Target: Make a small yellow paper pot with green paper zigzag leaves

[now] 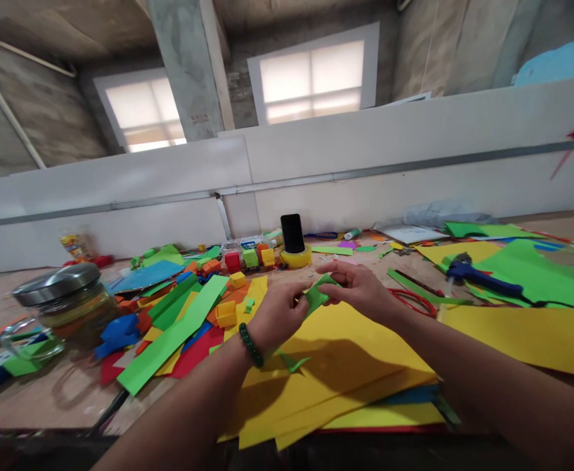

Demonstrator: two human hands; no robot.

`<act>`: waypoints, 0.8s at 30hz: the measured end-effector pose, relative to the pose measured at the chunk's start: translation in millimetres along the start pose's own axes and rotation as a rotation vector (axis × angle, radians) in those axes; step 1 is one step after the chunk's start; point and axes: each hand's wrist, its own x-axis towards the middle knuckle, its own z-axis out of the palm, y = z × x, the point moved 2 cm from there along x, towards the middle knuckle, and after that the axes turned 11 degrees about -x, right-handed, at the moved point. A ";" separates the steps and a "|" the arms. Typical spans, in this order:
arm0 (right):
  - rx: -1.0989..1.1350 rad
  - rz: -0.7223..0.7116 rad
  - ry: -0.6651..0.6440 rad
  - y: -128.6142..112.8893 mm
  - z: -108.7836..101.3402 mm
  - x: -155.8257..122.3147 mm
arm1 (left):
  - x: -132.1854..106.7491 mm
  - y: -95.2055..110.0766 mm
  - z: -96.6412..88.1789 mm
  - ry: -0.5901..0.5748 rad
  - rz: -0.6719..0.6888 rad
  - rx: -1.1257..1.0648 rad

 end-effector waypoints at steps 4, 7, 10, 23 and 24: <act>0.007 -0.045 -0.059 -6.1 -5.3 -1.0 | 3.4 -10.5 -3.3 -0.059 -0.207 -0.388; 0.046 -0.062 -0.083 -8.5 -10.3 -0.7 | 2.9 -11.9 -6.6 -0.045 -0.326 -0.623; 0.115 -0.066 -0.079 -5.9 -13.4 0.6 | 3.1 -10.4 -9.8 -0.054 -0.333 -0.709; -0.451 -0.145 0.351 -18.3 -72.9 -2.3 | 4.8 -19.6 -1.4 -0.009 -0.388 -0.751; -0.587 -0.080 0.424 -20.5 -99.1 -10.6 | 4.6 -19.8 -1.6 0.007 -0.408 -0.712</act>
